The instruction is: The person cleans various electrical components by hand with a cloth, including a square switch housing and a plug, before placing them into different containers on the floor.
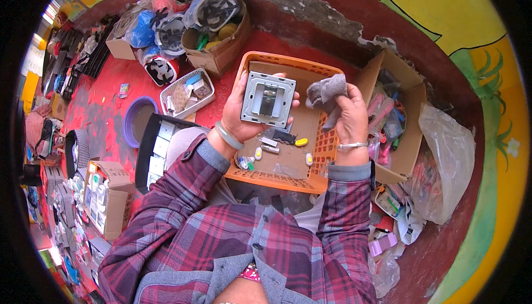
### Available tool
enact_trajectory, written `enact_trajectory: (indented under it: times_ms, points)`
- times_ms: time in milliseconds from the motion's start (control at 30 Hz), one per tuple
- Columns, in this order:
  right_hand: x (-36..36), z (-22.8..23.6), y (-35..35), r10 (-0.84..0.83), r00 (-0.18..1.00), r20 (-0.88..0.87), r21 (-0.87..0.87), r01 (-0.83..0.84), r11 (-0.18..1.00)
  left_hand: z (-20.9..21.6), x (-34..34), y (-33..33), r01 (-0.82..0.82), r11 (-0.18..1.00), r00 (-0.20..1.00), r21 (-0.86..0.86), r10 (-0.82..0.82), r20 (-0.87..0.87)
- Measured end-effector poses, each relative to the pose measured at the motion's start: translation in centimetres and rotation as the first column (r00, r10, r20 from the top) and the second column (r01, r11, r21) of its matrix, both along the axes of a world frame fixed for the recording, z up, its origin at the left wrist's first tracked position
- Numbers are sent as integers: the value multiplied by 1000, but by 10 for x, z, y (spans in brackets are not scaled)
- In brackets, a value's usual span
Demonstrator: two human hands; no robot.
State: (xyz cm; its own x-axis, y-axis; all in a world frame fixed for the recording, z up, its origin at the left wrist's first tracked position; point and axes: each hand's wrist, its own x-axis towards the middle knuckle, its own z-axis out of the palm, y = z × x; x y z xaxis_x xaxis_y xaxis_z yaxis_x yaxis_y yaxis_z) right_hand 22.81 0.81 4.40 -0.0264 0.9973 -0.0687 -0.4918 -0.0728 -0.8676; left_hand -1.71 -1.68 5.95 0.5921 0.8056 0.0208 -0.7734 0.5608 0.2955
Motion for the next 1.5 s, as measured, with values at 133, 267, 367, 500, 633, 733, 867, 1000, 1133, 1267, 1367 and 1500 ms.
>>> enact_trajectory:
  times_ms: [133, 267, 367, 500, 633, 733, 867, 1000, 1133, 1267, 1367, 1500]
  points:
    - [-27, 31, -10, -78, 978, 191, 238, 31, 971, -5, 2, -1, 80, 996, 995, -50, -83, -49]
    - [-39, 41, -20, -70, 844, 532, 186, -36, 982, -8, 5, -4, 76, 991, 990, -110, -89, -113]
    - [-37, 38, -20, 5, 688, 725, 151, -166, 975, -10, 7, -5, 60, 988, 982, -141, -83, -171]
    - [-33, 35, -19, -14, 558, 830, 161, -215, 963, -19, 8, -3, 107, 988, 971, -113, -128, -203]
    - [-30, 37, -19, -46, 471, 881, 178, -240, 954, -19, 8, -4, 123, 987, 967, -102, -142, -210]
    - [-28, 35, -20, -109, 402, 909, 232, -273, 933, -15, 7, -6, 167, 981, 953, -94, -185, -238]
    - [-35, 42, -25, -177, 330, 927, 281, -301, 911, -20, 7, -8, 168, 981, 947, -95, -187, -262]
    - [-40, 39, -26, -220, 292, 931, 312, -317, 896, -18, 7, -8, 165, 983, 927, -85, -184, -327]
    - [-46, 38, -27, -262, 303, 916, 357, -322, 876, -19, 8, -9, 176, 981, 926, -78, -192, -325]
    - [-53, 42, -29, -320, 324, 890, 422, -322, 847, -15, 12, -13, 192, 976, 924, -100, -215, -317]
    - [-58, 42, -29, -351, 296, 888, 441, -340, 830, -18, 18, -14, 191, 974, 906, -122, -223, -361]
    - [-53, 39, -24, -282, 336, 899, 400, -365, 841, -19, 16, -13, 207, 973, 912, -104, -231, -340]
